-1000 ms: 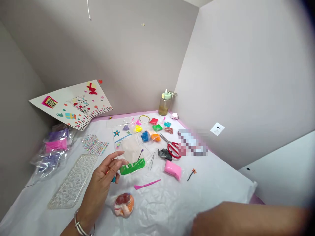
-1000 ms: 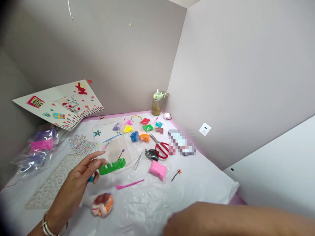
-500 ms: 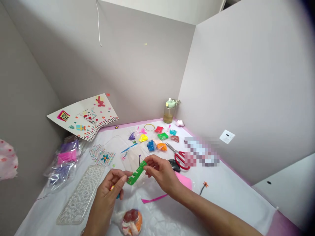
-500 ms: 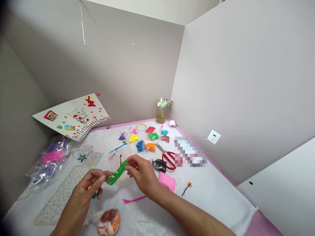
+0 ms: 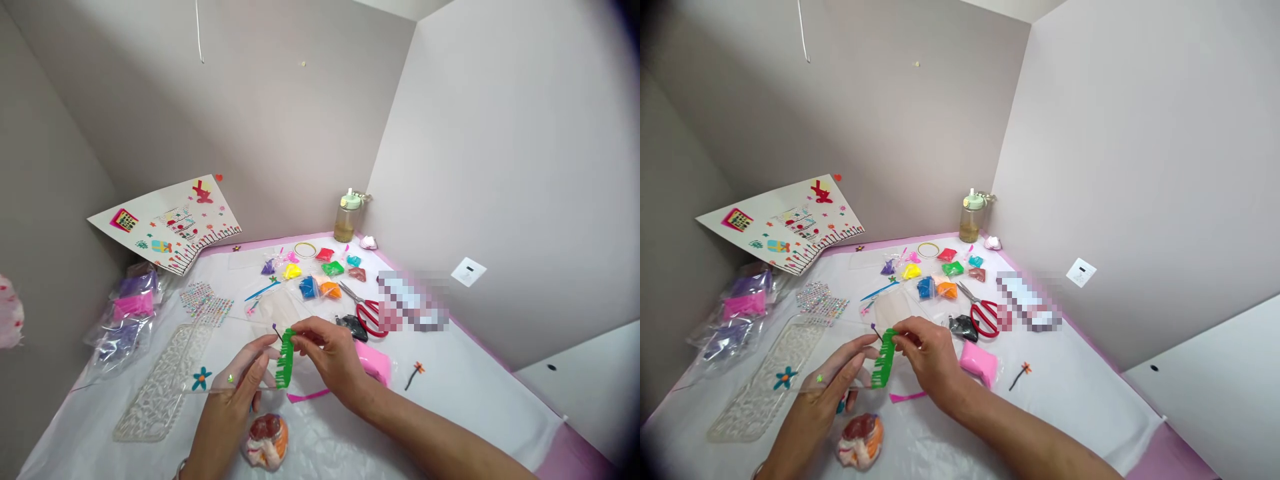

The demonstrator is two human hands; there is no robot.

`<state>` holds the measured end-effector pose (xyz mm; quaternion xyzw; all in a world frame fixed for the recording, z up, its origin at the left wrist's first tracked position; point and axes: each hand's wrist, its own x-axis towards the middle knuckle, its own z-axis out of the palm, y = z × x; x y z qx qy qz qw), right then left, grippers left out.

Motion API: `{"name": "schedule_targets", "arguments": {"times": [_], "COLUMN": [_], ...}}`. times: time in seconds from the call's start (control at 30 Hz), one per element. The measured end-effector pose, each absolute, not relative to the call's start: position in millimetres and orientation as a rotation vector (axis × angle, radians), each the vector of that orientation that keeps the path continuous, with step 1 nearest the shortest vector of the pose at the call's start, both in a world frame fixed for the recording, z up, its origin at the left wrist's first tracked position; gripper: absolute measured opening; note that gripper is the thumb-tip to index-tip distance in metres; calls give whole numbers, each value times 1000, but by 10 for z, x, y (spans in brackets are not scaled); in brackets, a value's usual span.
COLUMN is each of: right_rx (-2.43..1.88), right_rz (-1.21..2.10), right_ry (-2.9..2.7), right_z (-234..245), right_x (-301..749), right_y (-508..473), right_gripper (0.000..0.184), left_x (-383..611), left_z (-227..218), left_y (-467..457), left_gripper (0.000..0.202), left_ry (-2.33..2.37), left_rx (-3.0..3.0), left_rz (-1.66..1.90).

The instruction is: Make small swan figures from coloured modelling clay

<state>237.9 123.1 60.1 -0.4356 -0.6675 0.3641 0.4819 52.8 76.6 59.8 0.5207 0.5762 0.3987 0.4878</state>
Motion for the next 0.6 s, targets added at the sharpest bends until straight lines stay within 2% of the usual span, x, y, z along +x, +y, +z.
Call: {"name": "schedule_targets", "arguments": {"times": [0.2,0.4,0.6], "right_rx": [-1064,-1010,-1077], "right_rz": [823,656,815], "right_ry": [-1654,-1739,-1705], "right_z": [666,652,678], "right_x": [2384,2406,2382], "right_y": [1203,1216,1223], "right_gripper": [6,10,10], "left_x": [589,643,660], "left_z": [621,625,614], "left_y": [748,682,650], "left_gripper": [64,52,52], "left_ry": [1474,1537,1493], "left_rx": [1268,1323,1262], "left_rz": [993,1005,1042]}}
